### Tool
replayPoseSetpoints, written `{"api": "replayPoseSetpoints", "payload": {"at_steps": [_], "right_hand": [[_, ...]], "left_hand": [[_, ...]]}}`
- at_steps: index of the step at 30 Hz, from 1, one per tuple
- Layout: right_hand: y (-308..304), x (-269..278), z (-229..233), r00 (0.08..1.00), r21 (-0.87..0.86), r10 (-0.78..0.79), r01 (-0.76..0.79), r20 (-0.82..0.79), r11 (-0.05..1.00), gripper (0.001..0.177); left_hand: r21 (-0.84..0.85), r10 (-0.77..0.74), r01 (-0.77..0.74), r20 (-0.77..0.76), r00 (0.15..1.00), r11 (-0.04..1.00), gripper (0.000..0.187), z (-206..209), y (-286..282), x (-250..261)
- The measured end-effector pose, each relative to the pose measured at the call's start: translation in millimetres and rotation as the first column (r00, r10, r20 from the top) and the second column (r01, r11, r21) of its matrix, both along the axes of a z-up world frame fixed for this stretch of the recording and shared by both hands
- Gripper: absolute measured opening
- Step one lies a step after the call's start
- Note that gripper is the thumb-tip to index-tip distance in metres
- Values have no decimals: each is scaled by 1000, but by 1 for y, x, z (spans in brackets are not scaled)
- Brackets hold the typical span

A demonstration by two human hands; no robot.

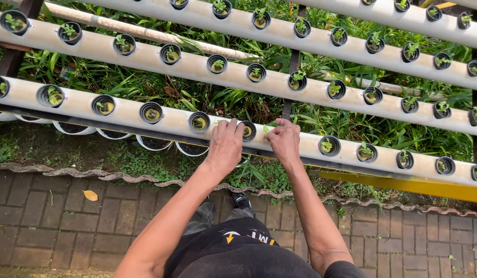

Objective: The person transplants seedlings into a hydroponic pipe rack. They remove empty net pots from the pipe holes, wrap each seedling's base with a yellow foam cube, and insert the seedling plugs into the empty holes along the pipes, working one plant at a time.

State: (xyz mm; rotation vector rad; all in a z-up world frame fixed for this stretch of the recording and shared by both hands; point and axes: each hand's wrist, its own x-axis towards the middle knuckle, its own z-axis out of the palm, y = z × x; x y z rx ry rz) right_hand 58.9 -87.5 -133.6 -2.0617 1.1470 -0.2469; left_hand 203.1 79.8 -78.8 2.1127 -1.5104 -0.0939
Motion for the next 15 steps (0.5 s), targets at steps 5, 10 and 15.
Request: {"api": "replayPoseSetpoints", "payload": {"at_steps": [5,10,15], "right_hand": [[21,-3,-2,999,-305,35,-24,31,952,17],[28,-12,8,997,-330,80,-75,0,941,28],[34,-12,20,989,-441,143,-142,-31,886,36]], "left_hand": [[149,-72,61,64,995,987,58,-20,-38,6],[288,-126,108,45,991,952,58,-37,-46,6],[198,-150,146,10,989,969,58,-26,-44,8]]}}
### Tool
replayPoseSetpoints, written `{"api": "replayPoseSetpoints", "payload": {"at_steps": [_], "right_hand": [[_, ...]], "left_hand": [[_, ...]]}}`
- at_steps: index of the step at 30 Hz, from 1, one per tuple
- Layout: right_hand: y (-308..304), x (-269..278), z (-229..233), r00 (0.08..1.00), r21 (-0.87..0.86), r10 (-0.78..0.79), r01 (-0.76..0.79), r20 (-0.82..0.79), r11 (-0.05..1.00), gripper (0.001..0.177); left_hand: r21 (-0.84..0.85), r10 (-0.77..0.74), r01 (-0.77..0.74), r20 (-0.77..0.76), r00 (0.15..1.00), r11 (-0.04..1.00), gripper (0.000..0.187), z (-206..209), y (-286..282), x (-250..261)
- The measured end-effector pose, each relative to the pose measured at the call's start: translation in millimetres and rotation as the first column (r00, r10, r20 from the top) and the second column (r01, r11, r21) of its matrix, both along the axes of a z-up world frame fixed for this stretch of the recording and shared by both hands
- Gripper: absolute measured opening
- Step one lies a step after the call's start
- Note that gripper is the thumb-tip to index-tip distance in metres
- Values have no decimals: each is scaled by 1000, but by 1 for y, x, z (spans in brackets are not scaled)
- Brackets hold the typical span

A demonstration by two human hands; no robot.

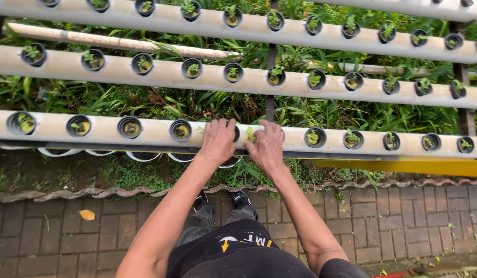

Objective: The person transplants seedlings into a hydroponic pipe rack. They remove empty net pots from the pipe holes, wrap each seedling's base with a yellow foam cube, and insert the seedling plugs into the empty holes along the pipes, working one plant at a time.

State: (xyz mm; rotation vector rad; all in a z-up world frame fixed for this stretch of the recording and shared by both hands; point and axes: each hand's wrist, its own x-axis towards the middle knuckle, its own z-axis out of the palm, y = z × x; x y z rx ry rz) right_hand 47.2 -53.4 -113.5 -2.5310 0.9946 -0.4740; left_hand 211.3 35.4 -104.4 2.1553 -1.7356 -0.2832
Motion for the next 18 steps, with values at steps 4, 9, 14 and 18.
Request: {"api": "replayPoseSetpoints", "payload": {"at_steps": [4,9,14,18], "right_hand": [[1,2,1,998,-27,-56,55,-26,998,41],[3,3,-3,1000,-48,15,-16,-24,999,56],[0,-9,9,1000,-17,15,-15,9,1000,67],[4,-12,31,994,62,48,-54,96,997,68]], "left_hand": [[14,-58,58,-32,998,998,73,-7,-6,-1],[86,35,-27,-92,995,996,68,8,-6,2],[2,110,-112,-206,972,994,69,51,14,-1],[-63,141,-175,-362,922,983,70,84,45,-4]]}}
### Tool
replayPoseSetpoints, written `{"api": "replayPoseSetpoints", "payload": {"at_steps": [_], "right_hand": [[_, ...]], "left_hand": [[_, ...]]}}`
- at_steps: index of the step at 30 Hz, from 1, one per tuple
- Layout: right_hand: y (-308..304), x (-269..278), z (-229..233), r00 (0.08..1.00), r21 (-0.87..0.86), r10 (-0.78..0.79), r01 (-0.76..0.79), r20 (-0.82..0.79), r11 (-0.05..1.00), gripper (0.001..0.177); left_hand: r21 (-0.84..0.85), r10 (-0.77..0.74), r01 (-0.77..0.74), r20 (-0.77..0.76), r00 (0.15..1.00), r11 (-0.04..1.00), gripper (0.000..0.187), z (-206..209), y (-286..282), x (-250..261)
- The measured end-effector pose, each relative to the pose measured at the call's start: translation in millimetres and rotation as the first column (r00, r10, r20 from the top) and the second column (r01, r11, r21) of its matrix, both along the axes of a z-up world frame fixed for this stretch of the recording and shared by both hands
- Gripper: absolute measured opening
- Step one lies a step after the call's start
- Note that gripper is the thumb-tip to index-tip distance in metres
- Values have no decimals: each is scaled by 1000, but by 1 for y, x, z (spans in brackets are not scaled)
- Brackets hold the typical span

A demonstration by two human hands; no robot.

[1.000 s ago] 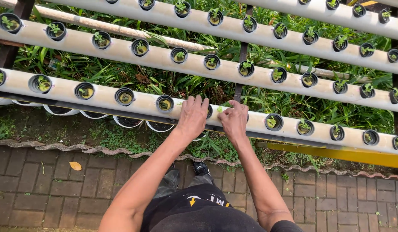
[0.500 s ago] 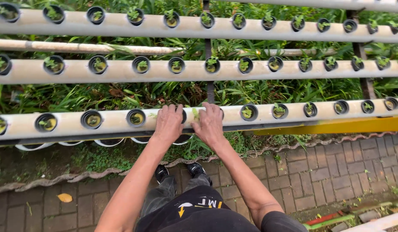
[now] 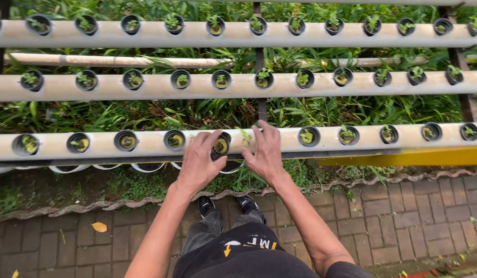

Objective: The person transplants seedlings into a hydroponic pipe rack. They remove empty net pots from the pipe holes, wrap each seedling's base with a yellow foam cube, and insert the seedling plugs into the empty holes along the pipes, working one plant at a time.

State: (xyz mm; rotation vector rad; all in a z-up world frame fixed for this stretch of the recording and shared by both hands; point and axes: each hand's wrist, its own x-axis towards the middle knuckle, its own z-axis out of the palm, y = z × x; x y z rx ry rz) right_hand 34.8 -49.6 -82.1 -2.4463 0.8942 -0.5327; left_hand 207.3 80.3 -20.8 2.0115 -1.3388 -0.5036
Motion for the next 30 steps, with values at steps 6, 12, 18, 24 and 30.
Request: {"api": "replayPoseSetpoints", "payload": {"at_steps": [6,12,18,24,30], "right_hand": [[36,-7,5,936,253,-141,59,322,966,31],[44,-10,-12,823,928,-493,-364,281,-80,29],[59,-21,-29,870,895,-459,-337,178,-291,23],[73,-31,-31,923,800,-371,-299,103,-521,25],[73,-30,16,973,885,7,208,-232,417,40]], "left_hand": [[-194,31,-70,-198,980,978,70,29,31,-23],[-287,40,-86,-162,986,954,61,20,60,-45],[-227,77,-135,-247,966,964,59,5,85,-62],[-76,154,-202,-411,899,976,54,-4,103,-73],[47,236,-395,-864,445,917,30,-47,124,-73]]}}
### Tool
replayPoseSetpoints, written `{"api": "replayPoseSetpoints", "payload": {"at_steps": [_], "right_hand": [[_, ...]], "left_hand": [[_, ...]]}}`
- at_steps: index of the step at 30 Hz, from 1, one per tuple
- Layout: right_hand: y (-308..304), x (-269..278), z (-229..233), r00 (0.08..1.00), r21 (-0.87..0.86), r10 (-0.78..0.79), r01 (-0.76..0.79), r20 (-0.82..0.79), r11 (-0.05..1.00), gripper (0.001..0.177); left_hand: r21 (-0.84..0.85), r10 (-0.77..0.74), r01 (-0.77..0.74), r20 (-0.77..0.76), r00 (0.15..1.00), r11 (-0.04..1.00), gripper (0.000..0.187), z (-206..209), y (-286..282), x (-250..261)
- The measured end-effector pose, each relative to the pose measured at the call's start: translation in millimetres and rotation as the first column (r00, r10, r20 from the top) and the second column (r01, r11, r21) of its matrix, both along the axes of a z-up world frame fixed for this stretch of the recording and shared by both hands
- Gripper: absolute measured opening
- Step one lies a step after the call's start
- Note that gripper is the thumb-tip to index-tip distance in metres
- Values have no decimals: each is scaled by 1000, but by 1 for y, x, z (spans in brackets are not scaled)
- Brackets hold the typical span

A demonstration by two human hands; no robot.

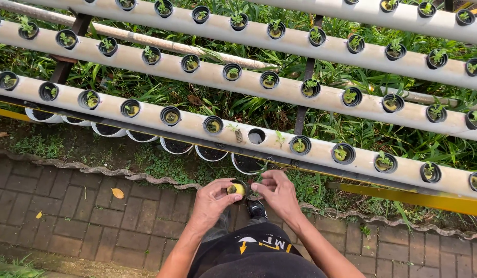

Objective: The person transplants seedlings into a hydroponic pipe rack. They remove empty net pots from the pipe holes, wrap each seedling's base with a yellow foam cube, and insert the seedling plugs into the empty holes along the pipes, working one plant at a time.

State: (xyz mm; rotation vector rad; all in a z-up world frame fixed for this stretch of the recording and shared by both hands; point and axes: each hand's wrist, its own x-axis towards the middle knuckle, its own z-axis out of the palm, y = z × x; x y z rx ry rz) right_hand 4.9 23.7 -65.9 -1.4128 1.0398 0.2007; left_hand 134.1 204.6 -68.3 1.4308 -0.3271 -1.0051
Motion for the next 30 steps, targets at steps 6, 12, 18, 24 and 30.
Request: {"api": "replayPoseSetpoints", "payload": {"at_steps": [6,12,18,24,30], "right_hand": [[15,5,36,621,-580,647,-351,443,735,74],[-13,17,-44,846,-882,502,-86,180,462,38],[-52,73,-42,880,-983,457,53,130,178,34],[-31,90,4,914,-991,386,-93,-125,-100,59],[40,54,51,628,-851,699,-107,344,514,55]], "left_hand": [[187,-163,115,263,951,976,28,15,-4,5],[-10,239,-239,11,971,971,32,8,27,39],[-27,320,-322,-67,945,946,32,10,35,41],[3,418,-440,-324,849,898,47,15,23,39],[-40,401,-450,-392,828,892,43,-23,-2,23]]}}
